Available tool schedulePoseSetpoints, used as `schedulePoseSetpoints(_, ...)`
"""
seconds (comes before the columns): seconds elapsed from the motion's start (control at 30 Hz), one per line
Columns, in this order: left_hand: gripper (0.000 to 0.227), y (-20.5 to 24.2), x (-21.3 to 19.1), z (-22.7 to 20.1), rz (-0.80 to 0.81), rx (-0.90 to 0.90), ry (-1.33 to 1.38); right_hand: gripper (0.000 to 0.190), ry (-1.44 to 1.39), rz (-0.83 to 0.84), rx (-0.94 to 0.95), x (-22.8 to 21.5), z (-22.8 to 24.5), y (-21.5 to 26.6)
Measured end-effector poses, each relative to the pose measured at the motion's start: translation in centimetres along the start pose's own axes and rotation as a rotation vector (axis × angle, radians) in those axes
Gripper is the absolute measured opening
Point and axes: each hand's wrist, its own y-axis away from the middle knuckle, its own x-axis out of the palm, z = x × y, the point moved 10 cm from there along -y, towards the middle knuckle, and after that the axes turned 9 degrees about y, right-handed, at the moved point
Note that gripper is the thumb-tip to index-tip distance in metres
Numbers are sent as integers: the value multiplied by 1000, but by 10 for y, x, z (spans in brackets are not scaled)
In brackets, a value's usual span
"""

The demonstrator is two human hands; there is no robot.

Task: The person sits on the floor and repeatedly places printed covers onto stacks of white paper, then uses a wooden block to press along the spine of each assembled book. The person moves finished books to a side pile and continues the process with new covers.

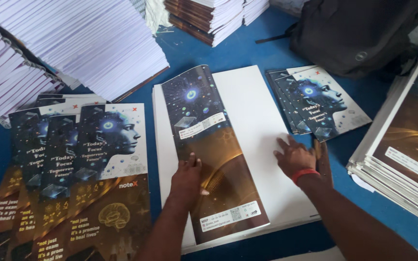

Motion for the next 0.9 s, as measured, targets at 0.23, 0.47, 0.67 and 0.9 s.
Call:
schedulePoseSetpoints(0.23, 111, -2, 1, 0, -38, -3, 11, 63, 112, 23, 218, -14, -45, 14)
schedulePoseSetpoints(0.47, 113, 2, -2, -3, -119, 40, 29, 68, -103, 38, 412, -7, -81, 10)
schedulePoseSetpoints(0.67, 120, 9, -19, -15, -135, 28, 59, 55, -105, -22, 411, 21, -115, 9)
schedulePoseSetpoints(0.9, 121, -8, -11, -10, -111, 16, 15, 29, -145, 46, 387, 23, -114, -11)
